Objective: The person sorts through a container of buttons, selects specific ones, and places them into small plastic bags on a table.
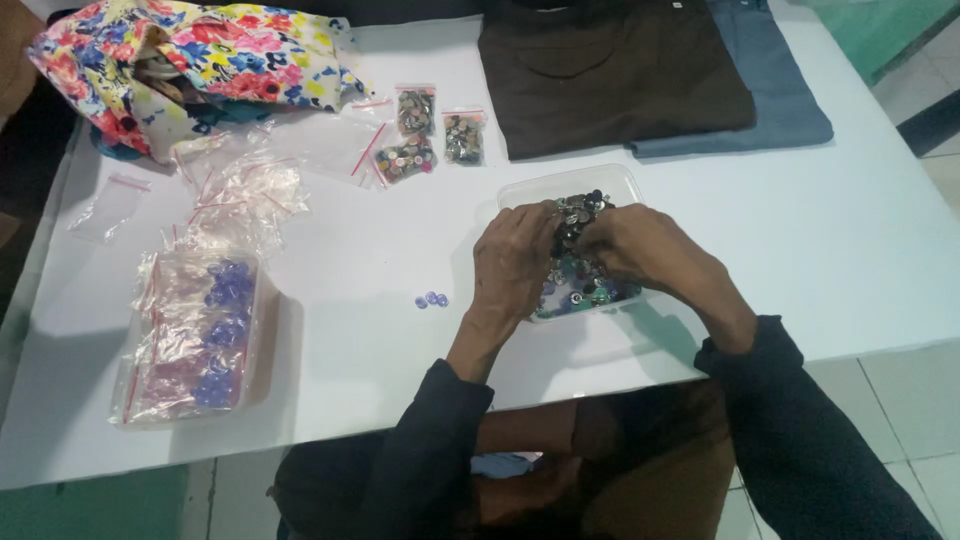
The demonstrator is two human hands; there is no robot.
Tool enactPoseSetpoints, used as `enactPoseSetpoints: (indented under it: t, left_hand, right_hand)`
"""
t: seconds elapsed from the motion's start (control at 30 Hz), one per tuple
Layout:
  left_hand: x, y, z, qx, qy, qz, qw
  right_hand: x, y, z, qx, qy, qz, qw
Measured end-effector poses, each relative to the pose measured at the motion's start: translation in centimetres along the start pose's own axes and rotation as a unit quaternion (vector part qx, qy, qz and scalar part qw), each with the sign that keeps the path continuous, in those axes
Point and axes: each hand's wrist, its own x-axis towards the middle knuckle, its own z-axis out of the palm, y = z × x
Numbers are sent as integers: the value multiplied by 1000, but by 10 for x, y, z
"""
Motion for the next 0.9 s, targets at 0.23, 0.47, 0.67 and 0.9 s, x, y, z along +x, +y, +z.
enactPoseSetpoints:
  t: [0.23,0.47,0.67,0.9]
  left_hand:
    - [-1,-4,4,-6,-6,6,1000]
    - [-1,-5,7,-22,-14,1,1000]
    - [4,10,-4,-57,-45,-12,997]
    - [3,6,5,-47,-22,-15,999]
  right_hand:
    - [34,19,71,-55,15,-66,996]
    - [-5,3,-10,240,92,-42,966]
    - [2,17,13,507,131,-30,851]
    - [-9,1,-8,464,122,-26,877]
